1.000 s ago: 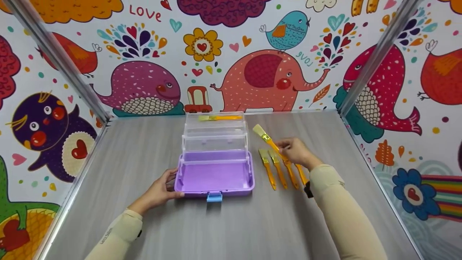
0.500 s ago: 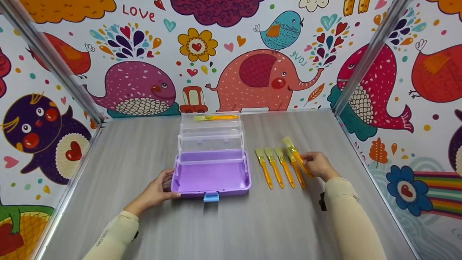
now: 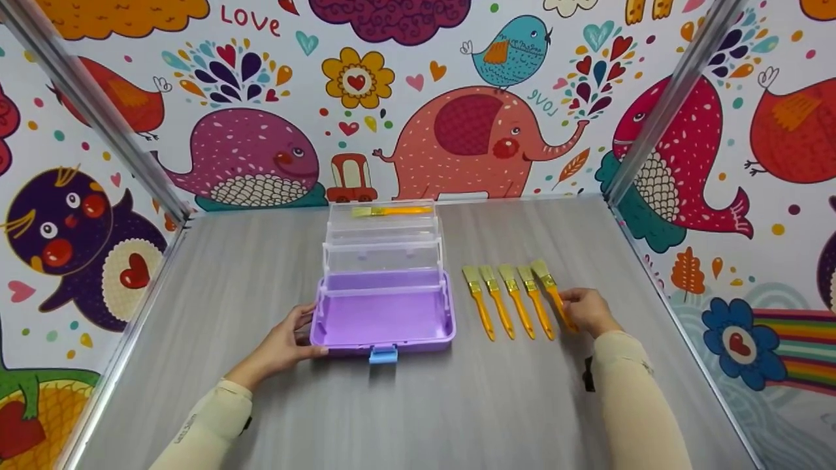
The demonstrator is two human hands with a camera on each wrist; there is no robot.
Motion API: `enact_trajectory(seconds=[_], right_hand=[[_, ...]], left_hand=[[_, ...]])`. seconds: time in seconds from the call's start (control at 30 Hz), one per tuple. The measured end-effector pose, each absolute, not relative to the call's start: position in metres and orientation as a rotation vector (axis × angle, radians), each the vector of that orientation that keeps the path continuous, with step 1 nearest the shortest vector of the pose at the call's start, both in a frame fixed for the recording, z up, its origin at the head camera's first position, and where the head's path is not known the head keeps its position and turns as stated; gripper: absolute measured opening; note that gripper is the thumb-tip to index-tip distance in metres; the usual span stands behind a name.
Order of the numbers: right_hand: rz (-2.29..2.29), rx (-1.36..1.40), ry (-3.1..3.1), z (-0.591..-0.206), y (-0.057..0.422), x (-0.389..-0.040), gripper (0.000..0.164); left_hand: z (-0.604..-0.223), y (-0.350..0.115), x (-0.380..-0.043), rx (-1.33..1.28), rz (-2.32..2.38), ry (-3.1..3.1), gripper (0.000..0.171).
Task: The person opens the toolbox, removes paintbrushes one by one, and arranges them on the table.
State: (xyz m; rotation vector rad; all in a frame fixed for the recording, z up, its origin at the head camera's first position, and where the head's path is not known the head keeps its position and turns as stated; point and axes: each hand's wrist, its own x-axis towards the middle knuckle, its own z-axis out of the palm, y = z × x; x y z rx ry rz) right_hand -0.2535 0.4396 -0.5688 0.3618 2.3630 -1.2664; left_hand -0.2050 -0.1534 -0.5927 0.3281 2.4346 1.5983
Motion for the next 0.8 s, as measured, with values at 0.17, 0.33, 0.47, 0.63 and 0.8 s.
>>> enact_trajectory(seconds=[0.17, 0.33, 0.47, 0.63, 0.8], right_hand=[[-1.274, 0.427, 2.323, -0.572, 0.436, -0.257, 0.041], [-1.254, 0.472, 2.313, -0.575, 0.433, -0.261, 0.043], [-1.217, 0.469, 2.326, -0.577, 0.430, -0.263, 0.044], [-1.167, 0.477, 2.350, -0.580, 0.425, -0.263, 0.044], [-1.085, 0.460, 2.407, -0.577, 0.418, -0.263, 0.047]], left_hand=[[-0.594, -0.157, -0.202, 0.314, 1.608, 2.428, 0.093], [-0.595, -0.159, -0.200, 0.305, 1.608, 2.428, 0.094], [-0.595, -0.160, -0.200, 0.280, 1.603, 2.437, 0.094], [-0.594, -0.162, -0.197, 0.263, 1.587, 2.441, 0.094], [-0.594, -0.165, -0.194, 0.242, 1.588, 2.439, 0.095]])
